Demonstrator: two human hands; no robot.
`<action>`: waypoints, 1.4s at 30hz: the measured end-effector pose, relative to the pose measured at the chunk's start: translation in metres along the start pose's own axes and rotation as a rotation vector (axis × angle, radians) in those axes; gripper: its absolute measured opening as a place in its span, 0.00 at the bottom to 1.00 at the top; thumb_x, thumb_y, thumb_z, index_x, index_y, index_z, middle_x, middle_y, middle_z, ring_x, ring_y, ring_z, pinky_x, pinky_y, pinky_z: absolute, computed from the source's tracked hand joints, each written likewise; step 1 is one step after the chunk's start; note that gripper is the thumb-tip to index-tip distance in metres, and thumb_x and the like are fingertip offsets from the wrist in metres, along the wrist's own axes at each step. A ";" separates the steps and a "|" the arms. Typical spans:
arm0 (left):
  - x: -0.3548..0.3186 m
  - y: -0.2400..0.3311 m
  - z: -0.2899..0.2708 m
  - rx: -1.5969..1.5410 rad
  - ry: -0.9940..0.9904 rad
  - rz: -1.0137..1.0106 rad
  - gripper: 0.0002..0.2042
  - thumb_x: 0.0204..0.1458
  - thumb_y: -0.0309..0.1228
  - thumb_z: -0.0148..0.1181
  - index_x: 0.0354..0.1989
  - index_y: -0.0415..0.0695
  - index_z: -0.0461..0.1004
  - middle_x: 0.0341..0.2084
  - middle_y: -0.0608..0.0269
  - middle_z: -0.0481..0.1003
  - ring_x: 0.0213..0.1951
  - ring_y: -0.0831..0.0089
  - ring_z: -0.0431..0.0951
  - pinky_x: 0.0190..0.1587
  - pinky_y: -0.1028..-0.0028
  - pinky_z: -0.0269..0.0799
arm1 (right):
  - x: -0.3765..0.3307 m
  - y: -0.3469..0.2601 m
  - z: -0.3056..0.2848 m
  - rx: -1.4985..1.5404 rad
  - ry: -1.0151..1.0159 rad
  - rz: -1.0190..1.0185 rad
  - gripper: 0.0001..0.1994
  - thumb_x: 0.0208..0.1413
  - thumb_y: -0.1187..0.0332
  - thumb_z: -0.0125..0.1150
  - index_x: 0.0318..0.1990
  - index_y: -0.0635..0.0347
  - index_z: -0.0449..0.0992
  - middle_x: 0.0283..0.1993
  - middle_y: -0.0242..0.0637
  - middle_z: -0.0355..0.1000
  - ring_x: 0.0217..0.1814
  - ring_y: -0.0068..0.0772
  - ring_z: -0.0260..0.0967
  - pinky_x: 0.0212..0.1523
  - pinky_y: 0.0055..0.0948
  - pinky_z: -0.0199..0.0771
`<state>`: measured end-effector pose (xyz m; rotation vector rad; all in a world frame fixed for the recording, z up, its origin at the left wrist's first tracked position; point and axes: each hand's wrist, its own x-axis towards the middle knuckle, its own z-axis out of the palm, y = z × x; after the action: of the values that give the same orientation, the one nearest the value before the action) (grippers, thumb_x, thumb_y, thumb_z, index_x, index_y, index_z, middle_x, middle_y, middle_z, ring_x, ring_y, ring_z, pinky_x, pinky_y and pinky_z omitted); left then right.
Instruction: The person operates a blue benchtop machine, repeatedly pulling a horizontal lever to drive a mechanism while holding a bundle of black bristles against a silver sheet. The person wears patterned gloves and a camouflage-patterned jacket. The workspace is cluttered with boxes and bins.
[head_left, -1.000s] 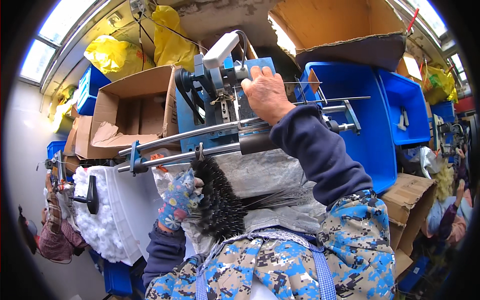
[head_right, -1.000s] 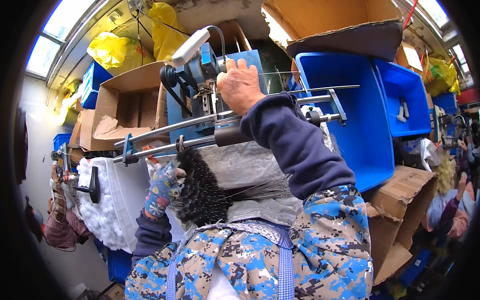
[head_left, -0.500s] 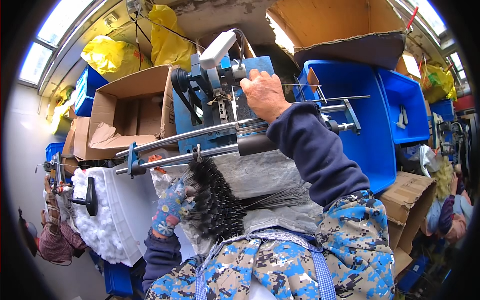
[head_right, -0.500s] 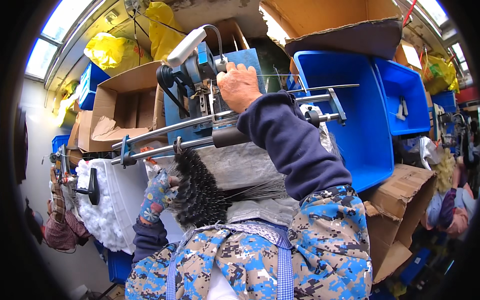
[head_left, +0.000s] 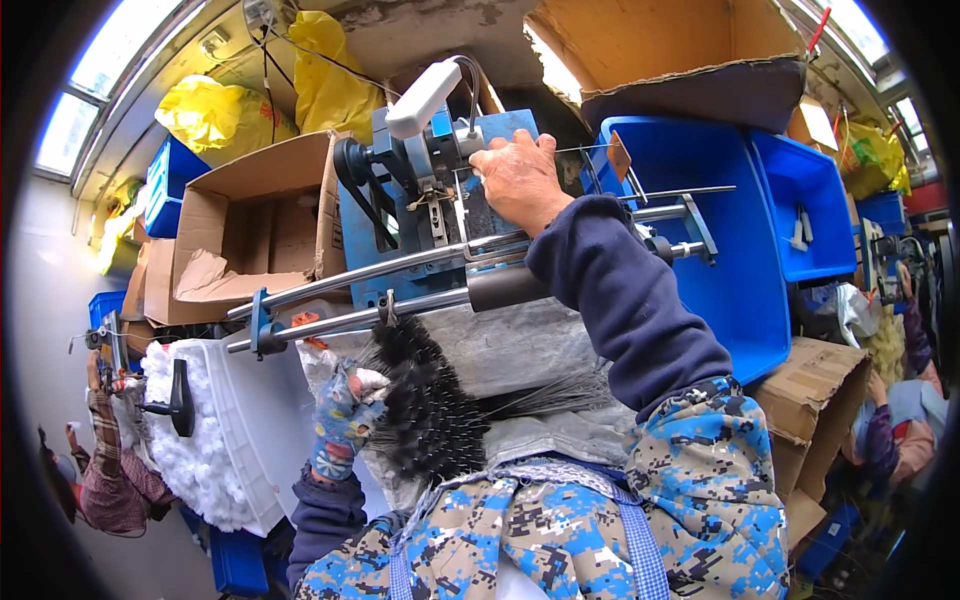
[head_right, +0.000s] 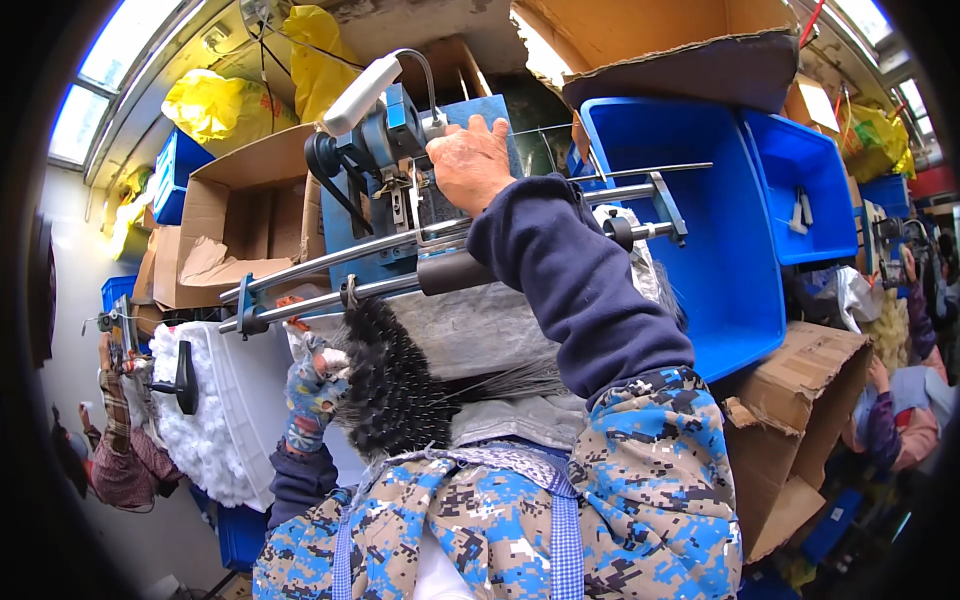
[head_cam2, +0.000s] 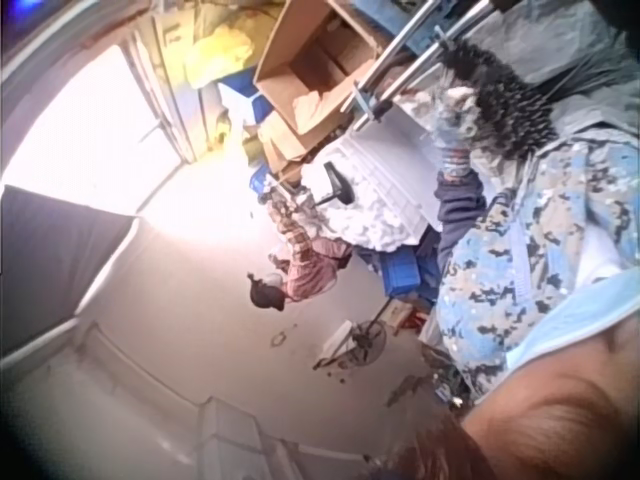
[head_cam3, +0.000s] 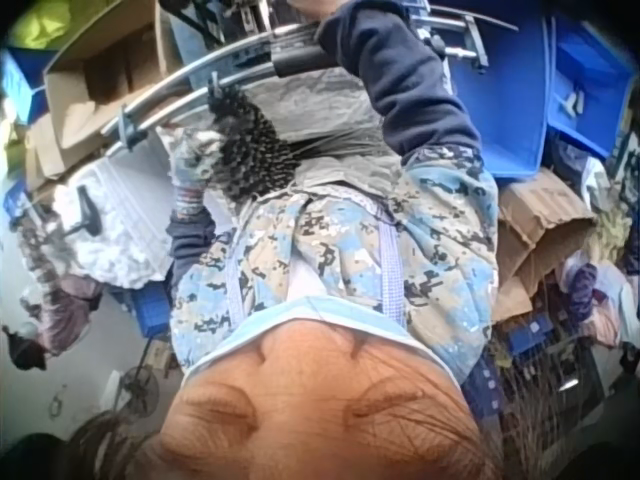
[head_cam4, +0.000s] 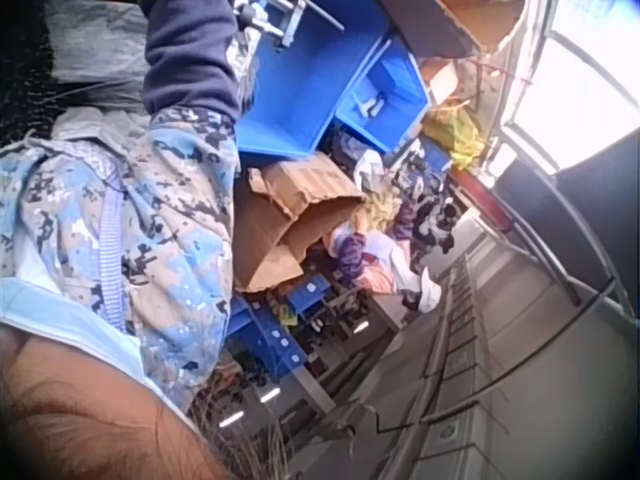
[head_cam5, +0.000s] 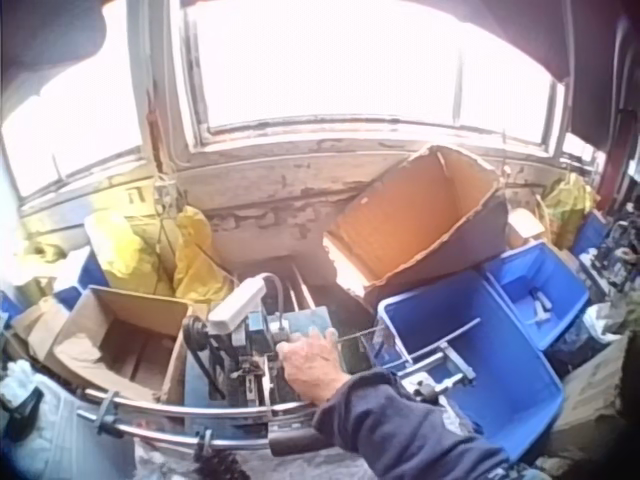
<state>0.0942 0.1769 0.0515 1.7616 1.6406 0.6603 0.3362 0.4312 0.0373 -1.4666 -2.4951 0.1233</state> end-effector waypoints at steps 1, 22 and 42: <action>0.002 0.001 0.003 0.007 0.013 0.032 0.12 0.37 0.20 0.58 0.34 0.44 0.75 0.29 0.56 0.74 0.33 0.60 0.74 0.35 0.68 0.69 | 0.002 0.001 0.003 0.061 -0.002 0.032 0.10 0.50 0.67 0.51 0.37 0.46 0.79 0.38 0.34 0.72 0.46 0.39 0.64 0.45 0.44 0.52; -0.003 0.042 0.014 -0.187 0.296 0.251 0.09 0.44 0.17 0.58 0.34 0.43 0.73 0.27 0.58 0.74 0.30 0.68 0.74 0.34 0.74 0.70 | -0.044 -0.012 -0.013 0.113 -0.090 0.055 0.31 0.47 0.56 0.60 0.54 0.69 0.63 0.48 0.50 0.57 0.48 0.49 0.64 0.43 0.43 0.69; 0.023 0.061 0.016 -0.110 0.247 0.104 0.09 0.43 0.18 0.58 0.34 0.41 0.72 0.26 0.60 0.76 0.27 0.71 0.77 0.31 0.76 0.71 | -0.027 0.039 -0.032 -0.184 0.251 -0.022 0.13 0.45 0.67 0.59 0.40 0.58 0.74 0.42 0.34 0.66 0.48 0.37 0.60 0.46 0.39 0.56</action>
<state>0.1491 0.1968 0.0848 1.7502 1.6442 1.0328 0.3903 0.4250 0.0556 -1.4221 -2.3674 -0.2841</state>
